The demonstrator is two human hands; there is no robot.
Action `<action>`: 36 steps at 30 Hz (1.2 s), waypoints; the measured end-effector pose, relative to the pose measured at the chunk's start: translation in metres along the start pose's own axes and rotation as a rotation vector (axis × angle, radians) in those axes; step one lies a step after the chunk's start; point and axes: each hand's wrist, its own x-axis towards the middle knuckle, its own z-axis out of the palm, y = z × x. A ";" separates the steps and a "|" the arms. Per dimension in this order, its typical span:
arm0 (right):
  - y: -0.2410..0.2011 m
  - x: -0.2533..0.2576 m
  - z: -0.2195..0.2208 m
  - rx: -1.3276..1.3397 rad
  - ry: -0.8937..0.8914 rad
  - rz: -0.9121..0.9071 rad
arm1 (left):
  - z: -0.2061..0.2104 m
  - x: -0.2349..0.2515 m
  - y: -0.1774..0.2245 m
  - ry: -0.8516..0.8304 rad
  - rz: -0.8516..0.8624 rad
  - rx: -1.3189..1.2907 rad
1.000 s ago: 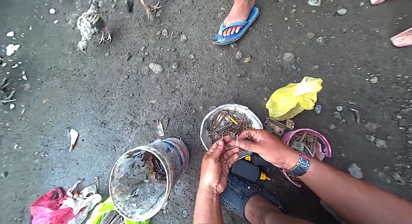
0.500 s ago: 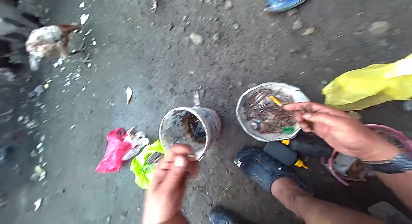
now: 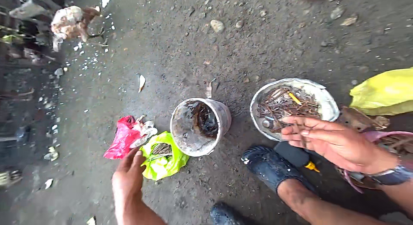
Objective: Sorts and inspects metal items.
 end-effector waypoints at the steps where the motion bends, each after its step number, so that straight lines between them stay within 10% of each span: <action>1: 0.001 0.000 0.001 0.081 -0.027 0.018 | 0.001 -0.012 0.023 -0.024 0.108 -0.082; 7: 0.011 0.002 -0.002 0.454 -0.180 -0.007 | 0.072 -0.109 0.130 -0.592 0.613 -0.544; 16: 0.015 0.000 -0.001 0.531 -0.239 -0.099 | 0.252 -0.176 0.135 -0.805 0.316 -0.355; 36: 0.024 -0.008 -0.010 0.522 -0.269 -0.109 | 0.260 -0.174 0.135 -0.950 0.174 -0.386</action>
